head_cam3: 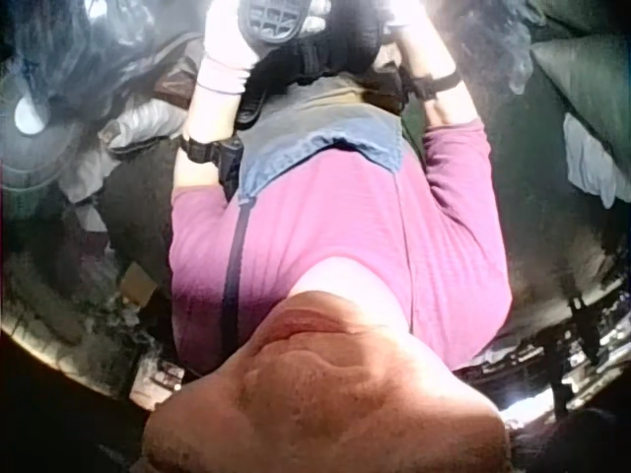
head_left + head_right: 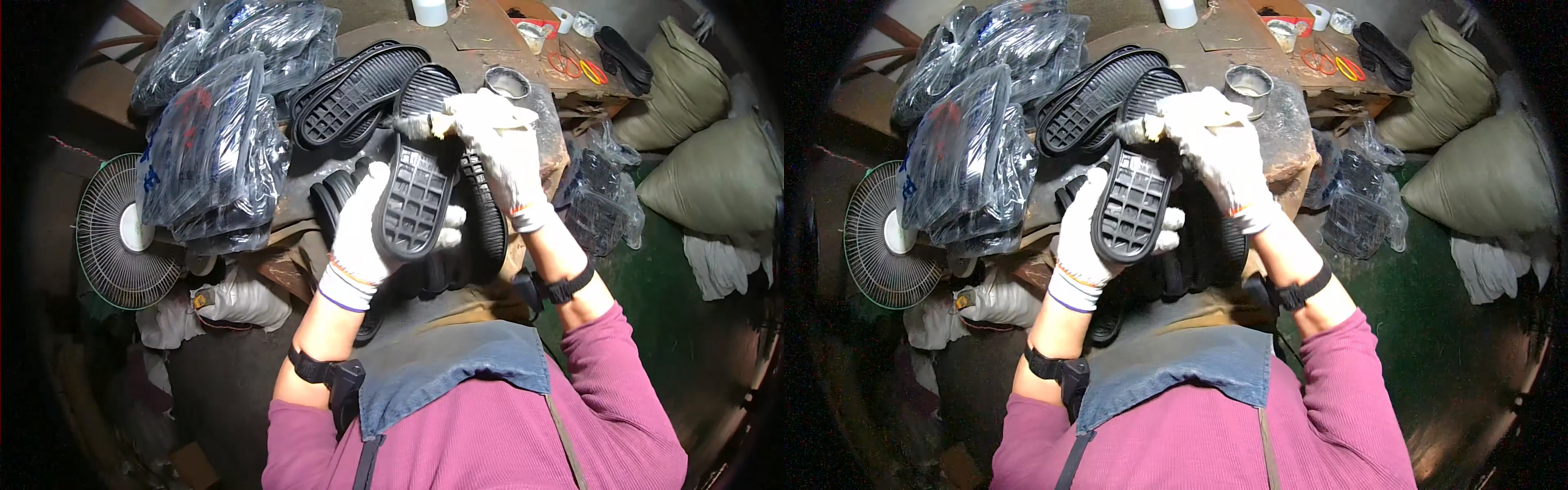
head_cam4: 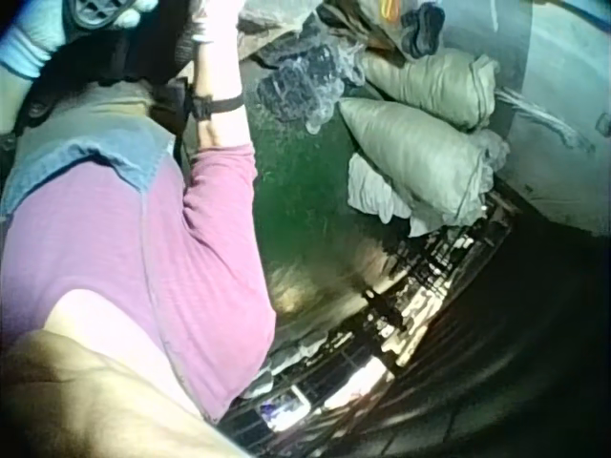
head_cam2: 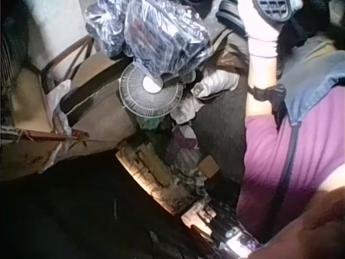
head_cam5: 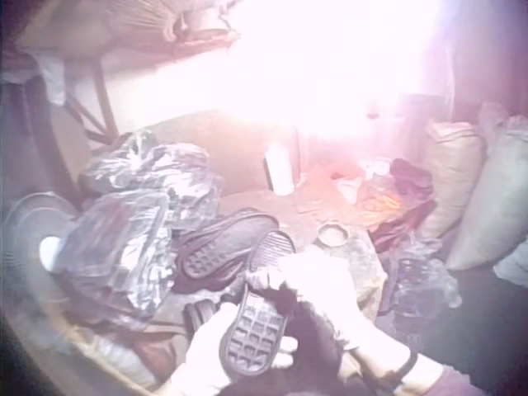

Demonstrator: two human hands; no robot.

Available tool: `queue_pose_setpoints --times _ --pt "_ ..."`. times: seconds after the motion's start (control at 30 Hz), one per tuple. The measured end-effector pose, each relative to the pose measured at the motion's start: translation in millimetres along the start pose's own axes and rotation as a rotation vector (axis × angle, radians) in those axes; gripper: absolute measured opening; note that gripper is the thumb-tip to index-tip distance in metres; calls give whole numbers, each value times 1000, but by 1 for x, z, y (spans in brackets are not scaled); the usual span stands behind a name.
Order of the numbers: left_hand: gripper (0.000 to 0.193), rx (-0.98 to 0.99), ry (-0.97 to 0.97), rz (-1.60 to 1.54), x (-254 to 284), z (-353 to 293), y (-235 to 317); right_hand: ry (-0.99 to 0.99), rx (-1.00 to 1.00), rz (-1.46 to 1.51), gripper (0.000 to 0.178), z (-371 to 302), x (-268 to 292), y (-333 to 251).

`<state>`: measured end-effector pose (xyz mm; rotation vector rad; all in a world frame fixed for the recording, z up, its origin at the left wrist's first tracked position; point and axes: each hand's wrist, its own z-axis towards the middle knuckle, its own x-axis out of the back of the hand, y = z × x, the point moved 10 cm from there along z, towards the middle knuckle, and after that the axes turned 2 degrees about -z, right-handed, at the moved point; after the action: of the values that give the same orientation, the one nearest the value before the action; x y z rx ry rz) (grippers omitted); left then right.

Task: Apply adhesive or primer to the bottom of shoe soles using a brush.

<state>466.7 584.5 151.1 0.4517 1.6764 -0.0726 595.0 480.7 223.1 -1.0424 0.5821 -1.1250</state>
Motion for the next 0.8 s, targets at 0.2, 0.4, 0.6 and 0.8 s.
queue_pose_setpoints --times 0.2,0.4,0.6,0.8 --pt "73 -158 -21 -97 3 22 21 -93 -16 78 18 -45 -20 -14" --pt "52 -394 15 401 -18 9 69 -206 79 -19 21 -60 -14 -29" --pt "53 -473 222 477 -21 -4 82 -218 168 -94 22 -32 3 -38" --pt "58 -310 208 721 -28 -5 53 15 376 -555 16 26 46 -52"
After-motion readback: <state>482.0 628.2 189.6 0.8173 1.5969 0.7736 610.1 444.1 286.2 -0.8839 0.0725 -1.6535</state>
